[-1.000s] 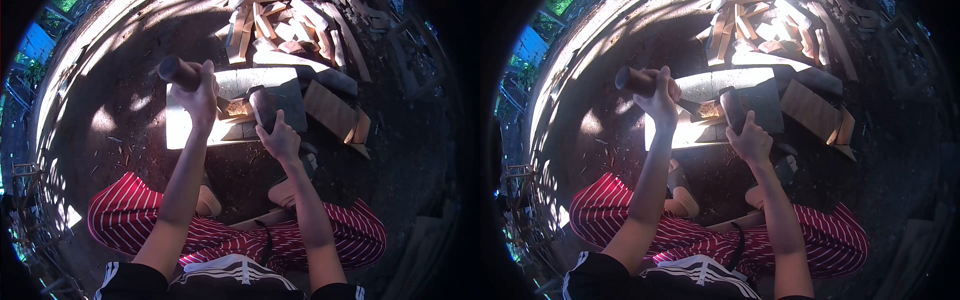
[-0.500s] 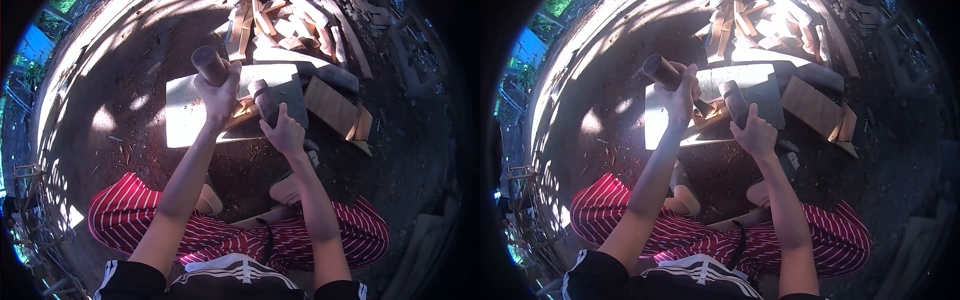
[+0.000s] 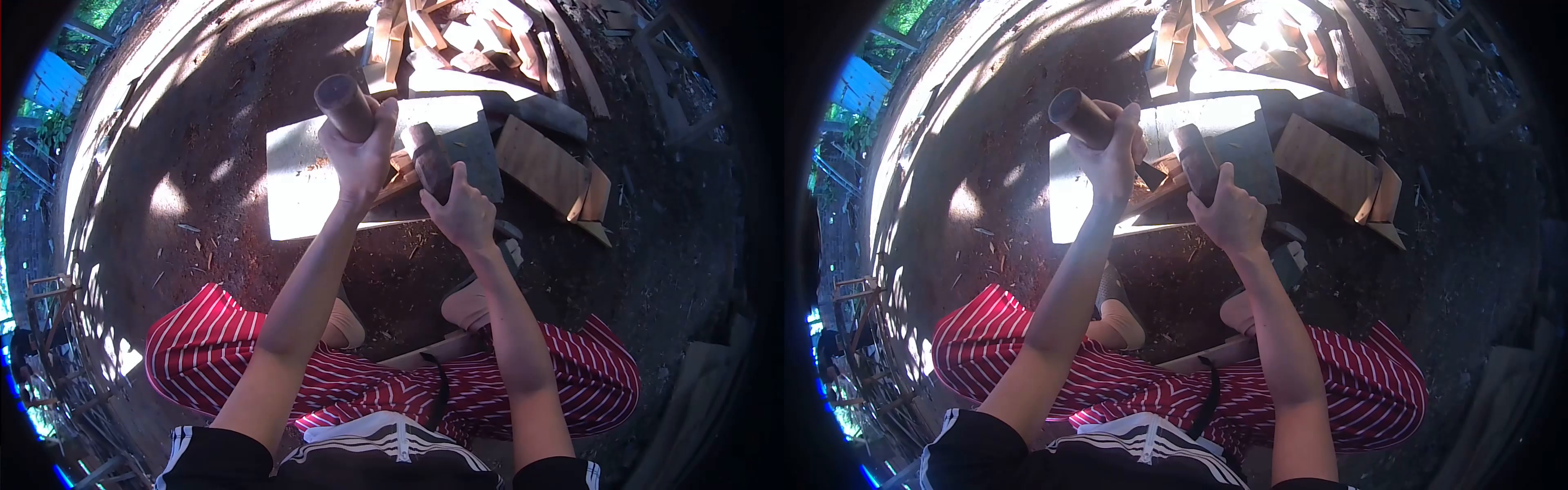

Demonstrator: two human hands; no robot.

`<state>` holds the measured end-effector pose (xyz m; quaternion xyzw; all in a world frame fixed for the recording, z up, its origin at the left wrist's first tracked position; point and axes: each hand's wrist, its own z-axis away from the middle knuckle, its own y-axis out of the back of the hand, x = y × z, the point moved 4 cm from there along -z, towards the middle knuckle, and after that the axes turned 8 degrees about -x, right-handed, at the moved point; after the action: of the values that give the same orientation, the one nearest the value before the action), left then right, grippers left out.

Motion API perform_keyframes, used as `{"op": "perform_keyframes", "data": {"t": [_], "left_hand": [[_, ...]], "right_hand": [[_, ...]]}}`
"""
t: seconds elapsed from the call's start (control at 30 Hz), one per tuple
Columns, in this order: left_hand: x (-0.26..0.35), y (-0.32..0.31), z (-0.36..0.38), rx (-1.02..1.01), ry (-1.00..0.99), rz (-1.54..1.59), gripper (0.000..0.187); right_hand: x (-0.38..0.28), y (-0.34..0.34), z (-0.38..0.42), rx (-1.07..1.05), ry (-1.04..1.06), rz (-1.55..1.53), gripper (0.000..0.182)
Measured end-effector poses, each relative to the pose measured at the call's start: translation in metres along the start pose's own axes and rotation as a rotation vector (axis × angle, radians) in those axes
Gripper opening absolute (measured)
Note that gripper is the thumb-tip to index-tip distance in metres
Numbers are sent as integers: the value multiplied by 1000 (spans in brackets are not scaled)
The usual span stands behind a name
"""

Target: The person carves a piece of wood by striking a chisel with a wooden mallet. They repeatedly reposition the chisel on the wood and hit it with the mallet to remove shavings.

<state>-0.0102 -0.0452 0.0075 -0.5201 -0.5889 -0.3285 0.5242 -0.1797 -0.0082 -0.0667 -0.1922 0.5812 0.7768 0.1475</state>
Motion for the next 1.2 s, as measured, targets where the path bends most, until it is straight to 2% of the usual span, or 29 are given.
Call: {"op": "perform_keyframes", "data": {"t": [0.43,0.7,0.87,0.9,1.0,1.07,1.2], "left_hand": [[-3,-2,13,44,-98,-62,18],[-1,-10,2,-79,4,-78,19],[3,-1,0,13,-39,-95,19],[4,3,-5,8,-115,-126,14],[7,9,-11,-1,-120,-110,14],[7,2,-7,11,-12,38,15],[-4,-4,-4,-12,-56,-39,16]], "right_hand": [[-1,1,0,-13,-27,3,58],[-3,0,1,-6,-28,10,59],[1,-2,1,-7,-31,2,59],[1,-2,2,7,-19,3,59],[-1,-1,1,6,-14,-4,59],[-1,-1,0,-8,-33,-5,59],[2,-2,1,5,-29,-14,59]]}}
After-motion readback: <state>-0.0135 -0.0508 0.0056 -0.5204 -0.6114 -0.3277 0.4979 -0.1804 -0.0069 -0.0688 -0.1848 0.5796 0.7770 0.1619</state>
